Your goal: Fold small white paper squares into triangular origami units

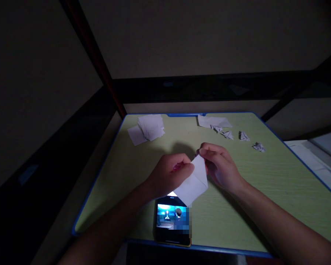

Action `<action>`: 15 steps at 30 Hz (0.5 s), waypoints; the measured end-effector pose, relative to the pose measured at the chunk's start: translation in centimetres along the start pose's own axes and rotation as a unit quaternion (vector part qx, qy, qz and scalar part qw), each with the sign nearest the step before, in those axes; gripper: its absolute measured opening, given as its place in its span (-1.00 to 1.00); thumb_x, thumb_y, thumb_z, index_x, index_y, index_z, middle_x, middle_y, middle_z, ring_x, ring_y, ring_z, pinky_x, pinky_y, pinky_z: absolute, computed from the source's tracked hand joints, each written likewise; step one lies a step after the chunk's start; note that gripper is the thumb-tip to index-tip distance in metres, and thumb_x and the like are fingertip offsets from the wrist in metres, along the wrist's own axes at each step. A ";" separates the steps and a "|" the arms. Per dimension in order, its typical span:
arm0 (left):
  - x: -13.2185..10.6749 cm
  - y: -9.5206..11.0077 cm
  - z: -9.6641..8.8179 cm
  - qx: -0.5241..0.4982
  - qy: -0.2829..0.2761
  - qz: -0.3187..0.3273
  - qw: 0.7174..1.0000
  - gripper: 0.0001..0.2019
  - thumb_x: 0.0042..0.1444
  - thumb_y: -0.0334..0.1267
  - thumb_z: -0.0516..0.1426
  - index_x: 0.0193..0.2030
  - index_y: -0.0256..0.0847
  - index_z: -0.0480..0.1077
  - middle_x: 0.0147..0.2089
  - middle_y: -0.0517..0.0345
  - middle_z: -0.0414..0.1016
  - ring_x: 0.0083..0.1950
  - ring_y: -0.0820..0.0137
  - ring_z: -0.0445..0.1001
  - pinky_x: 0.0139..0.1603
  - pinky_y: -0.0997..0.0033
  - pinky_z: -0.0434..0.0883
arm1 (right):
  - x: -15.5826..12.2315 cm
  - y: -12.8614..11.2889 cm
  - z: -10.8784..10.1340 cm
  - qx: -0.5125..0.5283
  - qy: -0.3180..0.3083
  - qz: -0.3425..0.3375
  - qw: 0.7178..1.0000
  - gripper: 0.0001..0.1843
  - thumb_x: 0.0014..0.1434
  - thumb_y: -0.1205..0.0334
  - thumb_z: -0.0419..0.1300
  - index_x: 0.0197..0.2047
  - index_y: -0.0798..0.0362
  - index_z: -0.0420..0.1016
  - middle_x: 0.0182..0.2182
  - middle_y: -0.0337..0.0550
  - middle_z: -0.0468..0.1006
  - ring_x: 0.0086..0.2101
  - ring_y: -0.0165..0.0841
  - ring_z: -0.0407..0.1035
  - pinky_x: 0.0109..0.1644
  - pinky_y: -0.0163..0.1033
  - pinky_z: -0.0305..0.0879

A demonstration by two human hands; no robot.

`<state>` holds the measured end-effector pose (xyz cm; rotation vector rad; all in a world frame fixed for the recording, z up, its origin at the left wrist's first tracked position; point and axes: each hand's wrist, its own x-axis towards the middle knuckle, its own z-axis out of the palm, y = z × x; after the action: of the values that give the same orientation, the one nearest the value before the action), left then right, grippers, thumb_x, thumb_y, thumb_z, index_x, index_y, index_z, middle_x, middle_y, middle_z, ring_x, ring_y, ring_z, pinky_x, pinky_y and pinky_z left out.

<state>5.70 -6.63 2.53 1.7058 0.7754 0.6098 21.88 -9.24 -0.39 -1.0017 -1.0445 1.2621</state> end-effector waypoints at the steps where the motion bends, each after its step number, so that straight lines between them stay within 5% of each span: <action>1: 0.0 0.0 0.0 0.001 0.003 -0.001 1.000 -0.78 0.07 -0.24 0.03 -0.55 -0.26 0.25 -0.62 0.29 0.23 -0.57 0.55 0.22 -0.57 0.54 0.13 | 0.0 0.0 0.0 -0.008 -0.001 0.001 1.000 -0.73 0.07 0.26 0.12 -0.64 0.04 0.29 -0.79 -0.37 0.25 -0.72 -0.51 0.07 -0.64 -0.35 -0.08; 15: 0.0 0.3 0.0 -0.010 -0.005 0.008 1.000 -0.80 0.04 -0.28 0.04 -0.57 -0.27 0.26 -0.62 0.29 0.22 -0.58 0.55 0.20 -0.58 0.53 0.12 | 0.1 0.1 -0.2 -0.001 -0.010 -0.011 1.000 -0.79 0.05 0.31 0.13 -0.60 0.04 0.35 -0.75 -0.36 0.29 -0.70 -0.50 0.09 -0.63 -0.34 -0.08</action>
<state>5.70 -6.70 2.85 1.6969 0.7477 0.6179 22.04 -9.16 -0.55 -0.9787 -1.0708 1.2556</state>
